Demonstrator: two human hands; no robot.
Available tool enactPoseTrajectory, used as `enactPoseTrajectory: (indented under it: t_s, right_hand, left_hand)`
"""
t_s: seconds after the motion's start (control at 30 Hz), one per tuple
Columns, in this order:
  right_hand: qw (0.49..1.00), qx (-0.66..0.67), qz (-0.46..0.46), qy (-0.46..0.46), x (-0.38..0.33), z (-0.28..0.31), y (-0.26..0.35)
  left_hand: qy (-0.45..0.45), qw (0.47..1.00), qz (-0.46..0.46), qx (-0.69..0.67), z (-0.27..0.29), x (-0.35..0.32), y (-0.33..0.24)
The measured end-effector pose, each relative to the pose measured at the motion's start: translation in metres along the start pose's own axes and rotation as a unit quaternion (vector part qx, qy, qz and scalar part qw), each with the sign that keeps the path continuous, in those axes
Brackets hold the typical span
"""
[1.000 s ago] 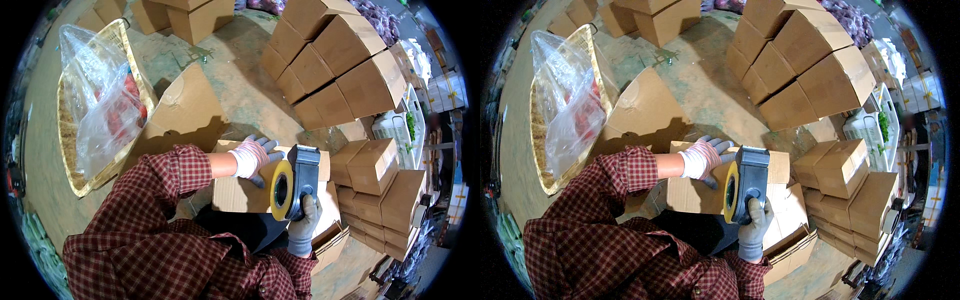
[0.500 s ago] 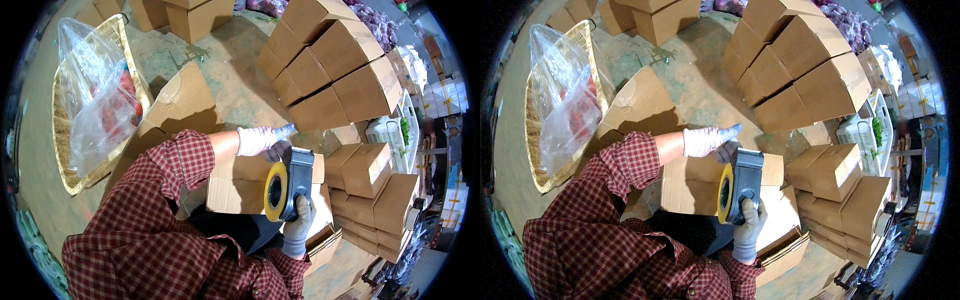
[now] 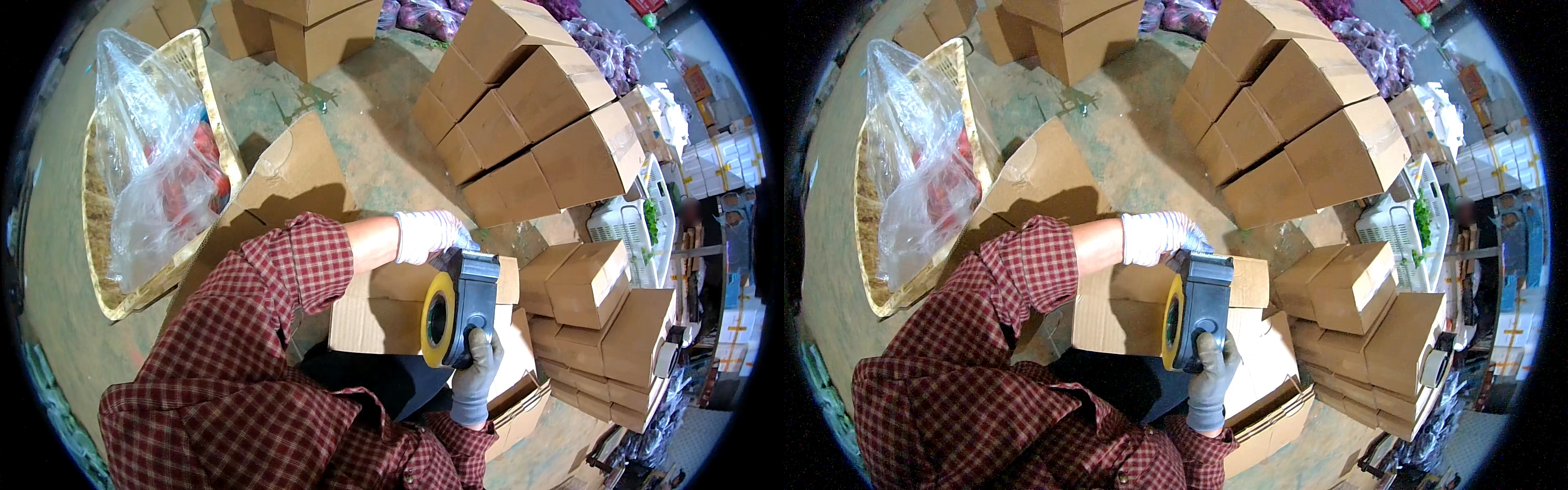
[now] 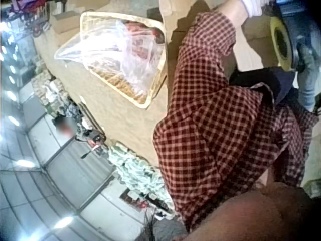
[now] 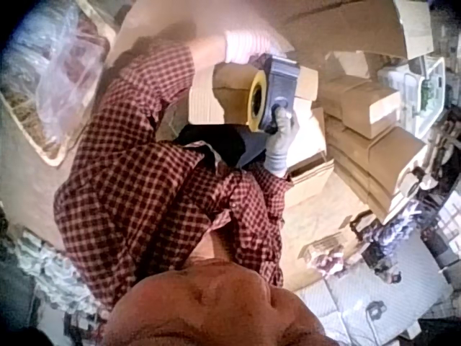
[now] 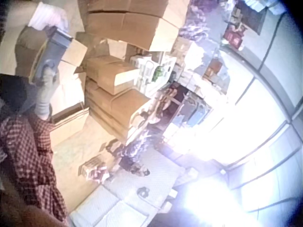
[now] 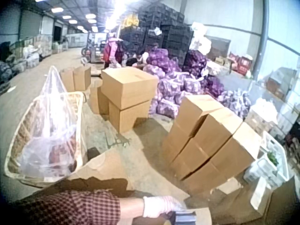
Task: The person assembles cardboard boxes by hand and secures the bottom flaps with a tape dispenser.
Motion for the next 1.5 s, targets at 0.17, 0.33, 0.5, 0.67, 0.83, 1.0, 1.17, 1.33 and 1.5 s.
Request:
enactPoseTrajectory:
  t_s: [0.17,0.33,0.5,0.67,0.83,1.0,1.17,1.33,1.5]
  right_hand:
    - [0.999,-0.01,0.024,0.026,-0.004,-0.002,0.006]
    - [0.998,-0.016,0.06,-0.011,-0.011,-0.003,-0.004]
    - [0.995,-0.052,0.076,-0.048,-0.022,0.006,0.0]
    - [0.994,-0.074,0.066,-0.045,-0.028,0.008,0.009]
    - [0.989,-0.126,0.074,-0.033,-0.017,0.008,0.007]
    - [0.996,-0.066,0.052,-0.03,-0.02,0.003,0.015]
    - [0.995,-0.069,0.059,-0.041,-0.02,0.004,0.016]
    - [0.997,-0.041,0.051,-0.042,-0.023,0.002,0.016]
    - [0.997,-0.064,0.04,-0.027,-0.02,0.003,0.014]
  left_hand:
    - [-0.048,0.988,-0.057,0.137,0.0,0.0,-0.008]
    - [-0.073,0.961,-0.12,0.236,-0.003,0.012,-0.014]
    - [-0.131,0.947,-0.198,0.217,0.022,0.038,-0.032]
    - [-0.256,0.894,-0.215,0.299,0.09,0.066,-0.061]
    - [-0.34,0.812,-0.136,0.455,0.097,0.061,-0.038]
    - [-0.302,0.806,-0.069,0.505,0.113,0.066,-0.014]
    - [-0.259,0.796,0.023,0.547,0.112,0.072,0.008]
    - [-0.201,0.648,0.127,0.723,0.129,0.078,0.025]
    - [-0.148,0.758,-0.064,0.632,0.106,0.075,0.015]
Point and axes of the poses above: each hand's wrist, its own x-axis towards the middle knuckle, its own z-axis out of the back of the hand, y = z × x, the point moved 6 cm from there along x, towards the middle knuckle, and after that the axes turned 11 degrees about -x, right-handed, at the moved point
